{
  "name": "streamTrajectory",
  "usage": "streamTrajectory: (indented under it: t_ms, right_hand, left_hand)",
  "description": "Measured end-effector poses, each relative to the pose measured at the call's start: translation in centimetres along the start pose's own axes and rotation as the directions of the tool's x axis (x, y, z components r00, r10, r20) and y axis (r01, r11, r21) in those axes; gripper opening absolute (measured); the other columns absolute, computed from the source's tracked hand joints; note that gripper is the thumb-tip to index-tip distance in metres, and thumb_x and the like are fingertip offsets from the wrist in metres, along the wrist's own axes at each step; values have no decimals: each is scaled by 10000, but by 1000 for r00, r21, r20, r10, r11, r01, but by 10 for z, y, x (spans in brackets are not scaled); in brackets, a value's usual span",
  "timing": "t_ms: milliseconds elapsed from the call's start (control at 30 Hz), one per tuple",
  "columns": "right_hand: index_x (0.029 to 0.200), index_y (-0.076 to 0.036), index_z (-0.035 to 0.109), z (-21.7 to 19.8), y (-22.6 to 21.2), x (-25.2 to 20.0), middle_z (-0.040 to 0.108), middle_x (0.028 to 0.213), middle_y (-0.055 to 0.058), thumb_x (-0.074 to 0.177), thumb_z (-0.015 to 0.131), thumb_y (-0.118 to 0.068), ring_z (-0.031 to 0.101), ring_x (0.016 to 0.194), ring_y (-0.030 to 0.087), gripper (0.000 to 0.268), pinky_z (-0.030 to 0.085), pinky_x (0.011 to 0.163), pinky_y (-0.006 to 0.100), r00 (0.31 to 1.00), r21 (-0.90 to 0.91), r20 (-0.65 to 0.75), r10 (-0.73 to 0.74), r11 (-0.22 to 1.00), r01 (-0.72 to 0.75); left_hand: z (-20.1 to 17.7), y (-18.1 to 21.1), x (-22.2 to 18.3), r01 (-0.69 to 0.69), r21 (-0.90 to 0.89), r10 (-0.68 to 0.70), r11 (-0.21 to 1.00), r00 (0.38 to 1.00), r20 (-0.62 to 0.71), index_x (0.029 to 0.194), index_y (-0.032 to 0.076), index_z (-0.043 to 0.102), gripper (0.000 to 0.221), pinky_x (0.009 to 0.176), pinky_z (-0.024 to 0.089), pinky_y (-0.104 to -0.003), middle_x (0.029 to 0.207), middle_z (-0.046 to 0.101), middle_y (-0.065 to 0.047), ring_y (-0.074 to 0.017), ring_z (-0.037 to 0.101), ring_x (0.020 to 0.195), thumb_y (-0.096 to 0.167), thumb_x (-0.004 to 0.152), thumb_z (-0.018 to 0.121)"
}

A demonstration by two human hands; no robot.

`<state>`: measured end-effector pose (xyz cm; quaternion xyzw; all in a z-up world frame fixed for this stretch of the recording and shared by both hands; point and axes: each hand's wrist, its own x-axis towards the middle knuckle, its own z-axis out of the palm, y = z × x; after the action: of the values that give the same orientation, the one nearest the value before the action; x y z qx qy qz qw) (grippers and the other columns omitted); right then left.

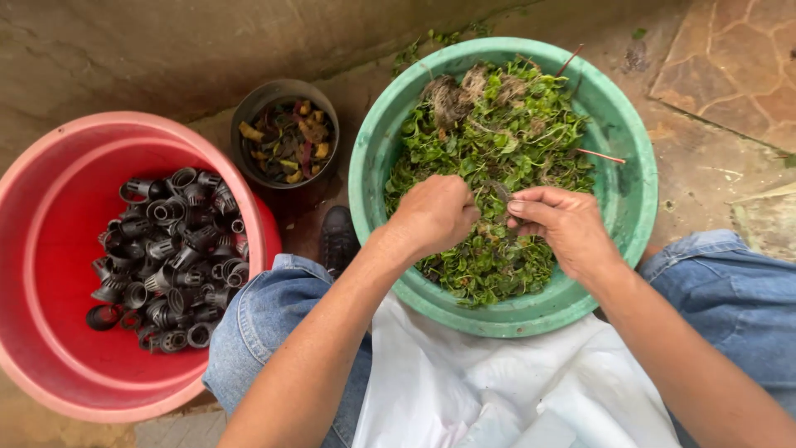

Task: Sorting and preparing plant cuttings and roots for planting into hydroponic net pots.

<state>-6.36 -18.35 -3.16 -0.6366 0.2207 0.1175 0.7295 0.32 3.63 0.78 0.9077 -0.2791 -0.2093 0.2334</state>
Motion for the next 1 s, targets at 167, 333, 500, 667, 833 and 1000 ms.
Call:
streamTrajectory:
  t_ms: [167, 333, 500, 667, 833, 1000]
  right_hand:
    - [1070, 2, 751, -10, -18, -25, 757, 911, 40, 879, 723, -27, 694, 796, 103, 195, 565, 707, 246, 990, -138, 40, -133, 981, 137]
    - [1042, 14, 743, -3, -13, -31, 754, 911, 40, 885, 745, -19, 669, 787, 95, 160, 530, 678, 244, 965, -184, 40, -258, 948, 261]
    - [1056, 38, 767, -10, -7, -25, 752, 884, 85, 862, 768, -30, 645, 722, 123, 205, 529, 658, 261, 978, -38, 172, -119, 991, 127]
    - [1042, 19, 735, 0, -33, -29, 757, 880, 148, 851, 705, -108, 715, 725, 201, 231, 566, 644, 320, 956, 287, 293, 32, 951, -120]
    - [1074, -39, 747, 0, -20, -26, 772, 905, 149, 820, 679, -87, 722, 727, 215, 266, 571, 639, 336, 953, 469, 303, 5, 870, -153]
    - [1081, 47, 722, -1, -16, -22, 739, 912, 117, 895, 719, 7, 690, 745, 168, 189, 552, 651, 301, 991, 256, 72, -111, 963, 89]
  left_hand:
    - [36, 7, 26, 68, -735, -105, 674, 994, -5, 1044, -9, 787, 251, 651, 513, -339, 777, 710, -131, -203, 650, 690, 212, 943, 721]
    - [36, 9, 28, 97, -971, -79, 219, 994, 81, 1051, 2, 759, 233, 608, 529, -226, 843, 762, -17, -75, 638, 672, 95, 840, 784]
    - [26, 10, 25, 83, -968, -139, 238, 989, 51, 1007, 20, 764, 204, 704, 508, -278, 879, 747, 2, -99, 644, 775, 85, 820, 817]
    - [16, 5, 21, 135, -990, -56, 49, 990, 133, 1045, 55, 740, 185, 833, 542, -299, 1097, 726, -9, -113, 651, 925, 91, 867, 777]
    - [21, 9, 19, 96, -995, 56, -35, 994, 94, 1002, 25, 737, 158, 902, 558, -301, 1320, 681, 36, -118, 679, 1051, 106, 869, 764]
    - [35, -1, 27, 86, -991, -76, -99, 993, 94, 1065, 22, 728, 171, 941, 562, -355, 1189, 705, -97, -177, 678, 1031, 62, 904, 771]
